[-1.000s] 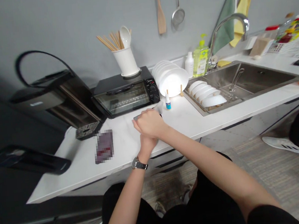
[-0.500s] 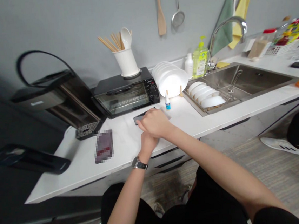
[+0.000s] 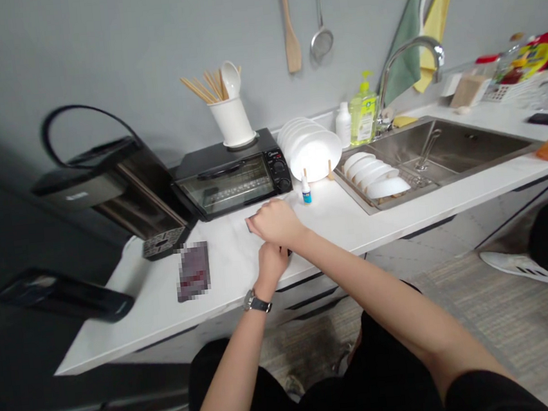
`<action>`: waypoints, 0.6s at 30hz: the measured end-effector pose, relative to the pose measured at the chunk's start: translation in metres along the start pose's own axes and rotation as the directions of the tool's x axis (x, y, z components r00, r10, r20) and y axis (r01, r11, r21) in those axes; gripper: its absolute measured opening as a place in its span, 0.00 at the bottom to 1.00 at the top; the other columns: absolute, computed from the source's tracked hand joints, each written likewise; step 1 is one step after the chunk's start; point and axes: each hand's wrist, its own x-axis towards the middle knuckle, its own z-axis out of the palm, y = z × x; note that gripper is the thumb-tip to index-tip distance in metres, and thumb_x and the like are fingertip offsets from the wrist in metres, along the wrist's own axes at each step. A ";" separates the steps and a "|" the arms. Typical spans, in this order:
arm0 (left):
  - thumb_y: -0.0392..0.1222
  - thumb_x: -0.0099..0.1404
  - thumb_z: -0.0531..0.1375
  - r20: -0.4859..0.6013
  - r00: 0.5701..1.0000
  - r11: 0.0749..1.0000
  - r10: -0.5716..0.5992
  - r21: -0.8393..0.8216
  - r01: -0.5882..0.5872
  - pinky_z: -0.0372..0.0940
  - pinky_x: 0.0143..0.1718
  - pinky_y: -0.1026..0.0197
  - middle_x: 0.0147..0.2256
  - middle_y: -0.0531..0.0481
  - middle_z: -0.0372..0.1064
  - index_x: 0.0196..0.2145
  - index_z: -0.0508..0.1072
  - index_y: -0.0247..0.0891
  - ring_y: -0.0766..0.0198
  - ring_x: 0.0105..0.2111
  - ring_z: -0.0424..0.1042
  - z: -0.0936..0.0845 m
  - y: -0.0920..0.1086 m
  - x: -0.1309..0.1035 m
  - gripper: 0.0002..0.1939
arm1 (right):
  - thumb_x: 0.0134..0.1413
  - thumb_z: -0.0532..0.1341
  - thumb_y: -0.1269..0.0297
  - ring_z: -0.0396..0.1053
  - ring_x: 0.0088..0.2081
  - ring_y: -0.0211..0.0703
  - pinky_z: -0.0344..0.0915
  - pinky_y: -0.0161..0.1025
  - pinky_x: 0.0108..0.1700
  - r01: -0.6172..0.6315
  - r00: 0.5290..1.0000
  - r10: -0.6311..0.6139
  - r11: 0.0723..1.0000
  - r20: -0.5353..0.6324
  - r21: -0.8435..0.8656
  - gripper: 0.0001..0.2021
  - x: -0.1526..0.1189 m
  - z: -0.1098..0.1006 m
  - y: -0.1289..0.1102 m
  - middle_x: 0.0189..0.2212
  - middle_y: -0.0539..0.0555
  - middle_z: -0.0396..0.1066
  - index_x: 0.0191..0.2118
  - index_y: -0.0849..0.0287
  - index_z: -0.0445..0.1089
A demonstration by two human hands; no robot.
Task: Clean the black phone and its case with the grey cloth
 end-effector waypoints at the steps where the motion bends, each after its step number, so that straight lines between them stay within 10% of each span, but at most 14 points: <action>1: 0.38 0.76 0.54 -0.008 1.000 1.000 0.006 -0.001 -0.006 0.63 0.34 0.59 0.36 0.40 0.79 0.37 0.78 0.36 0.53 0.37 0.79 -0.004 -0.001 -0.002 0.14 | 0.74 0.50 0.59 0.78 0.37 0.51 0.58 0.42 0.38 -0.033 0.999 0.034 0.999 -0.015 0.027 0.25 -0.001 0.002 0.002 0.33 0.62 0.82 0.35 0.63 0.82; 6: 0.44 0.76 0.58 -0.195 0.980 0.974 0.035 -0.213 -0.077 0.66 0.39 0.63 0.41 0.47 0.79 0.42 0.79 0.41 0.59 0.41 0.78 -0.019 -0.005 -0.016 0.09 | 0.76 0.41 0.46 0.77 0.34 0.47 0.61 0.38 0.37 -0.342 0.908 0.412 0.838 -0.081 0.426 0.36 -0.027 0.022 0.044 0.28 0.58 0.80 0.35 0.59 0.82; 12: 0.43 0.69 0.64 -0.177 0.977 0.778 -0.117 -0.629 -0.021 0.71 0.45 0.61 0.39 0.48 0.82 0.41 0.81 0.39 0.59 0.39 0.80 -0.007 -0.018 -0.026 0.07 | 0.70 0.36 0.32 0.74 0.29 0.44 0.66 0.37 0.38 -0.286 0.874 0.486 0.485 0.018 0.827 0.45 -0.059 0.076 0.070 0.24 0.55 0.78 0.32 0.59 0.81; 18: 0.44 0.71 0.62 -0.085 0.992 0.759 -0.094 -0.651 0.016 0.71 0.45 0.60 0.40 0.48 0.83 0.42 0.82 0.40 0.58 0.40 0.80 -0.001 -0.023 -0.027 0.10 | 0.76 0.39 0.46 0.78 0.39 0.47 0.67 0.42 0.50 -0.374 0.840 0.538 0.665 -0.069 0.646 0.36 -0.065 0.083 0.054 0.34 0.54 0.82 0.38 0.56 0.81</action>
